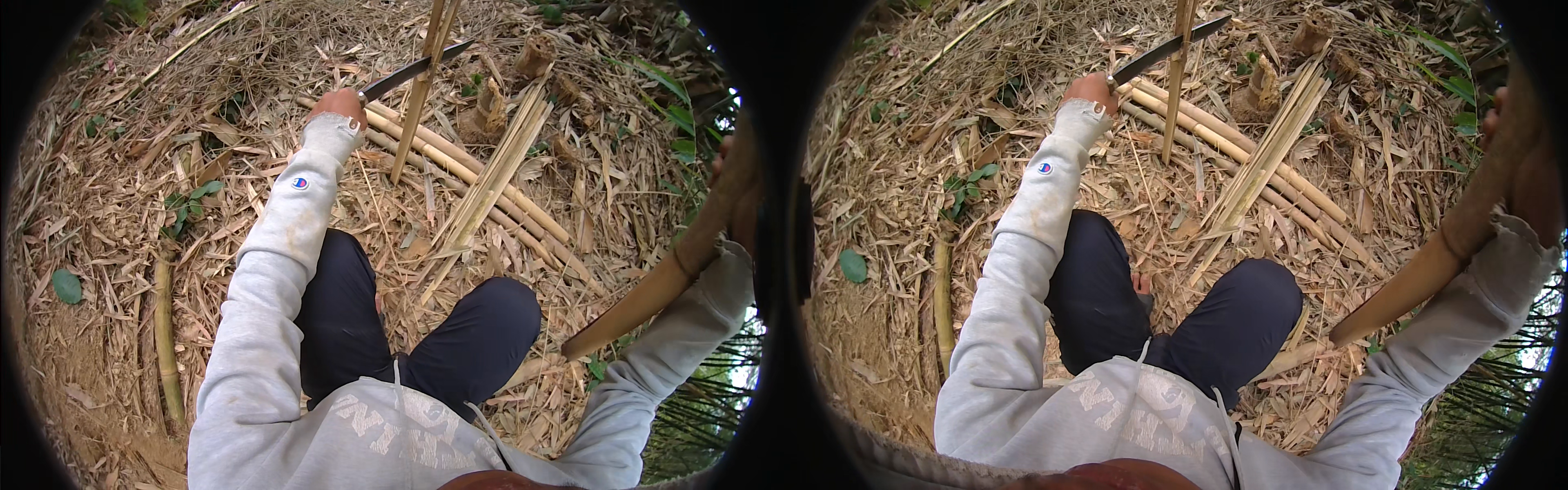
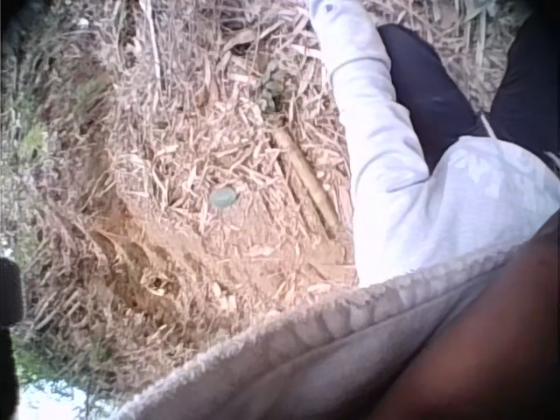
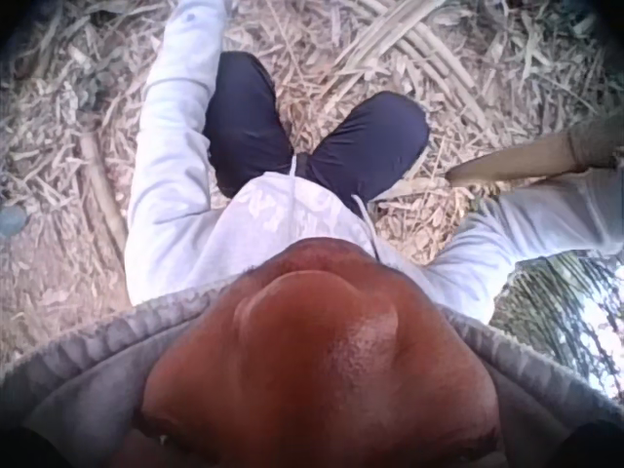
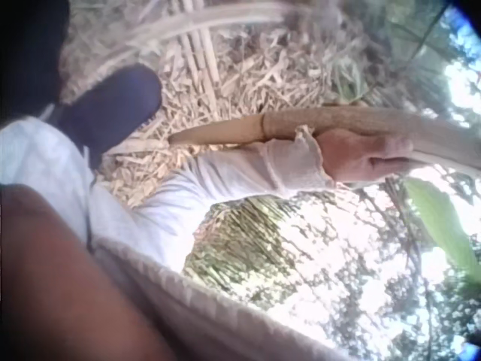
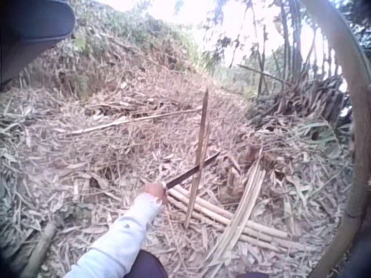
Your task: The person splits a piece of bamboo into strips and shaves them using a large knife while sitting on the ground.
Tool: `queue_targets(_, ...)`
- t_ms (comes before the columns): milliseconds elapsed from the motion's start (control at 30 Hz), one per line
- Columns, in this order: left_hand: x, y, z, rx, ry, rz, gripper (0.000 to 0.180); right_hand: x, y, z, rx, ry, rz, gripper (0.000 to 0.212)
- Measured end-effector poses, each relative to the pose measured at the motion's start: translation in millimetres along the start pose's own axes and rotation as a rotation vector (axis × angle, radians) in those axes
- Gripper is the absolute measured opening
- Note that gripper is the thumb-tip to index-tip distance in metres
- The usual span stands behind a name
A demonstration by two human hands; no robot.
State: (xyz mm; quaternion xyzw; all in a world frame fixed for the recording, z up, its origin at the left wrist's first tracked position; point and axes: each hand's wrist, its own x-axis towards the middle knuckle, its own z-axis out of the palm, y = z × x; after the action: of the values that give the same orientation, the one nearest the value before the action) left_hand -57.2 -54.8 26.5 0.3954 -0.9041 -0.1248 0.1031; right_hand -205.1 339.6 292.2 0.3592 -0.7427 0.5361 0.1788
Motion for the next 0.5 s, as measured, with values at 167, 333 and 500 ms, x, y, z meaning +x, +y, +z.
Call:
queue_targets(167, -16.0, 22.5, -10.4, -0.005, -0.182, -0.091, 0.027, -140.1, 144.1, 159.2, -0.392, -0.529, 0.183, 0.062)
queue_targets(333, 19.3, 12.8, 67.7, 0.025, -0.154, -0.026, 0.029, -143.0, 155.6, 150.8, -0.049, -0.609, 0.579, 0.056)
queue_targets(500, 28.3, -2.5, 74.4, -0.009, -0.189, -0.128, 0.024, -115.0, 141.2, 105.4, -0.05, -0.381, 0.363, 0.054)
